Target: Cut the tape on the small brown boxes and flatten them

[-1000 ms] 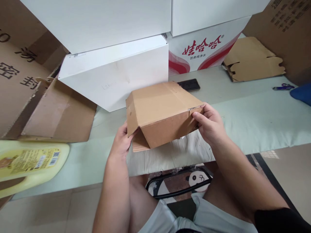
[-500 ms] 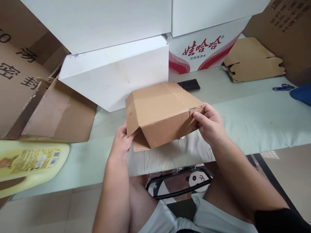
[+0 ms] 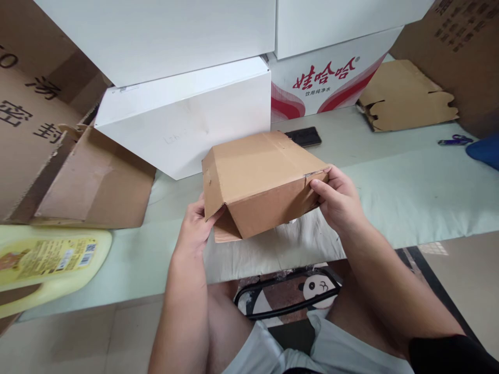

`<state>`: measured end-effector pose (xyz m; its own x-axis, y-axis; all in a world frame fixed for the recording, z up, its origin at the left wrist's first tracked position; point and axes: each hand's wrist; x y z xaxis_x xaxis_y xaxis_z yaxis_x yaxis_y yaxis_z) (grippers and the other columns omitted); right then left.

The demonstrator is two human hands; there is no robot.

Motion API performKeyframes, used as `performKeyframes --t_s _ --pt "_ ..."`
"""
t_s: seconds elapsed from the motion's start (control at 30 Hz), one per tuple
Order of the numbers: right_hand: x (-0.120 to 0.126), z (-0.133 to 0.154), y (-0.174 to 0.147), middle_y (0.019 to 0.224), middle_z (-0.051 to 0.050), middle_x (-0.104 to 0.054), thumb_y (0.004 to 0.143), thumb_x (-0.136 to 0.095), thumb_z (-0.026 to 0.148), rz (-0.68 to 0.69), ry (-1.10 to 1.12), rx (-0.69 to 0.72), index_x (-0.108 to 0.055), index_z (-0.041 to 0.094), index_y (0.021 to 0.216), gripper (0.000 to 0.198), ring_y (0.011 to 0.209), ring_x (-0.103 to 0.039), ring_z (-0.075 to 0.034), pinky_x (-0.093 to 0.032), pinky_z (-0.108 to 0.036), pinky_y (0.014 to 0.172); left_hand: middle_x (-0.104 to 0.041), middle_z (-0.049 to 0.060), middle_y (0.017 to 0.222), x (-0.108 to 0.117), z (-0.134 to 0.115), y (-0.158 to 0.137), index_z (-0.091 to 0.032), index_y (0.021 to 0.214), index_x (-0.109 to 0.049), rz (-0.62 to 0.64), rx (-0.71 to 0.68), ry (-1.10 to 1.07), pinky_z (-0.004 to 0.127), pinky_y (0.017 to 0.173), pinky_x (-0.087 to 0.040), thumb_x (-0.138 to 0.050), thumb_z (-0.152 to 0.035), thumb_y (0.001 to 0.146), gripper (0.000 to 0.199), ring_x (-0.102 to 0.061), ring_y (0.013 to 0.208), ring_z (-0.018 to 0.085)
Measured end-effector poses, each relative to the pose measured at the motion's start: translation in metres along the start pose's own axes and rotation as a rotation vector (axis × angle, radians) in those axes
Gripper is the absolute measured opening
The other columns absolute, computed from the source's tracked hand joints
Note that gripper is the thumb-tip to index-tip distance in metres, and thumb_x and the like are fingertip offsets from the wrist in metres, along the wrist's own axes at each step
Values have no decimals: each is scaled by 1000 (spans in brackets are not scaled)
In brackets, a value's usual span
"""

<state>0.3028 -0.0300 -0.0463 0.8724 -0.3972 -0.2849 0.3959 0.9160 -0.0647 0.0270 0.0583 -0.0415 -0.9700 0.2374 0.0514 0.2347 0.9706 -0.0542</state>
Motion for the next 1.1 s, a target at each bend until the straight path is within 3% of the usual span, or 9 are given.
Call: performKeyframes --t_s 0.53,0.77,0.93,1.1 --pt "1 -1 0 84 0 -66 78 -77 45 7 -103 47 -56 25 89 31 71 -63 -16 -50 -25 55 -78 8 83 3 5 0 -21 66 -80 1 -15 -34 44 101 -54 -96 -37 55 25 -70 110 34" --pt "0 -1 0 84 0 -67 75 -81 43 -2 -27 12 -59 25 90 33 72 -62 -15 -50 -25 56 -77 6 80 1 -2 -1 -22 72 -82 6 21 -91 44 101 -53 -95 -35 56 25 -68 116 35" --pt "0 -1 -1 87 0 -67 78 -79 44 9 -71 13 -58 25 91 31 74 -63 -16 -50 -26 57 -78 7 86 2 -2 -2 -21 76 -80 1 30 -51 46 101 -53 -94 -41 55 31 -68 117 37" --pt "0 0 0 87 0 -67 77 -81 48 13 -65 16 -58 25 91 35 73 -62 -16 -50 -26 59 -78 12 101 5 -2 -6 -19 94 -80 99 62 -80 45 99 -54 -94 -50 55 51 -67 118 37"
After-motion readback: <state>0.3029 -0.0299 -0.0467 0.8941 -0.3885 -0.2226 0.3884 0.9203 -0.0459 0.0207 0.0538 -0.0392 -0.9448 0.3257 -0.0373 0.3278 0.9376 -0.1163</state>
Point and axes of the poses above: each hand's wrist, its own y-axis towards the middle knuckle, its own x-axis out of the back of the hand, z = x × y
